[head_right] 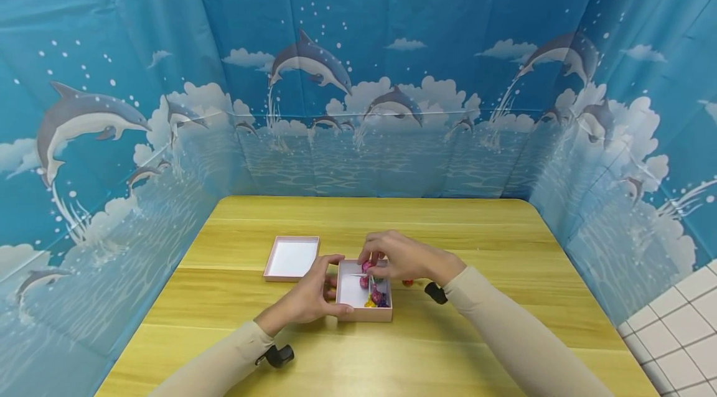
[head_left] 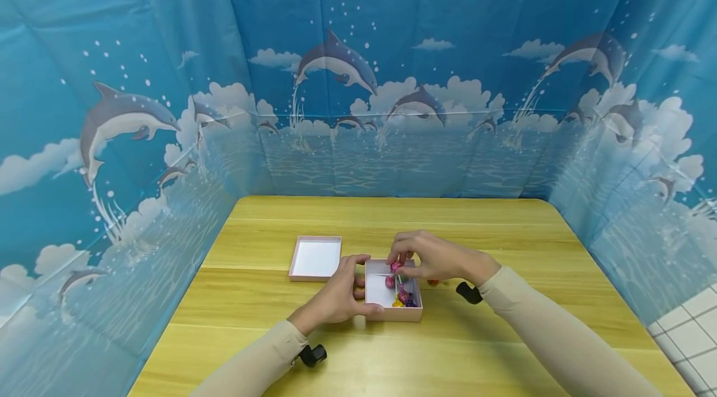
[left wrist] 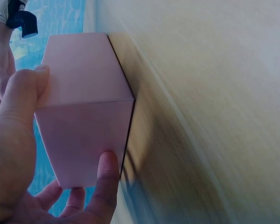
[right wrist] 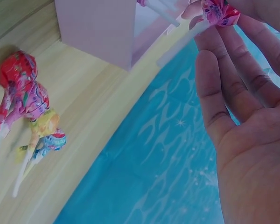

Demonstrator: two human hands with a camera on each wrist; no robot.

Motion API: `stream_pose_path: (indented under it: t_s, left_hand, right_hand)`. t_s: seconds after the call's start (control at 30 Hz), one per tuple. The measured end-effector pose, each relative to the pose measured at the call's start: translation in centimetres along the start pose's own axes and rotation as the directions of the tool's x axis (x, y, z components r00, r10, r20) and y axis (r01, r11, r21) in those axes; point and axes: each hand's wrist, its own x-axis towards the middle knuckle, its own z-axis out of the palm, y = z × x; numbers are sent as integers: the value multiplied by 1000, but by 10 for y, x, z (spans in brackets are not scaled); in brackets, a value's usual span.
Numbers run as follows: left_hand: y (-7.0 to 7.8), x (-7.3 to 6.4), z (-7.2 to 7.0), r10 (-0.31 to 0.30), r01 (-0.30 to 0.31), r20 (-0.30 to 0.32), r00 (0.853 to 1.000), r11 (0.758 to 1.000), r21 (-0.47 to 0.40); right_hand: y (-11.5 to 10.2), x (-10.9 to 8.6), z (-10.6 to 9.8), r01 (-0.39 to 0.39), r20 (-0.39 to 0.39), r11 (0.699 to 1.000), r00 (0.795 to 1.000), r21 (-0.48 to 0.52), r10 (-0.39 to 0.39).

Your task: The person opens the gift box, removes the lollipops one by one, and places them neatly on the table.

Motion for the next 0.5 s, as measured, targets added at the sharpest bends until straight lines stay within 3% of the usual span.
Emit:
stream_pose_path:
  t_s: [0.5]
  left_hand:
    - [1,0,0,0,0,-5,1000,1000,14]
  right_hand:
    - [12,-21,1,-27,-49,1000,998,11,27]
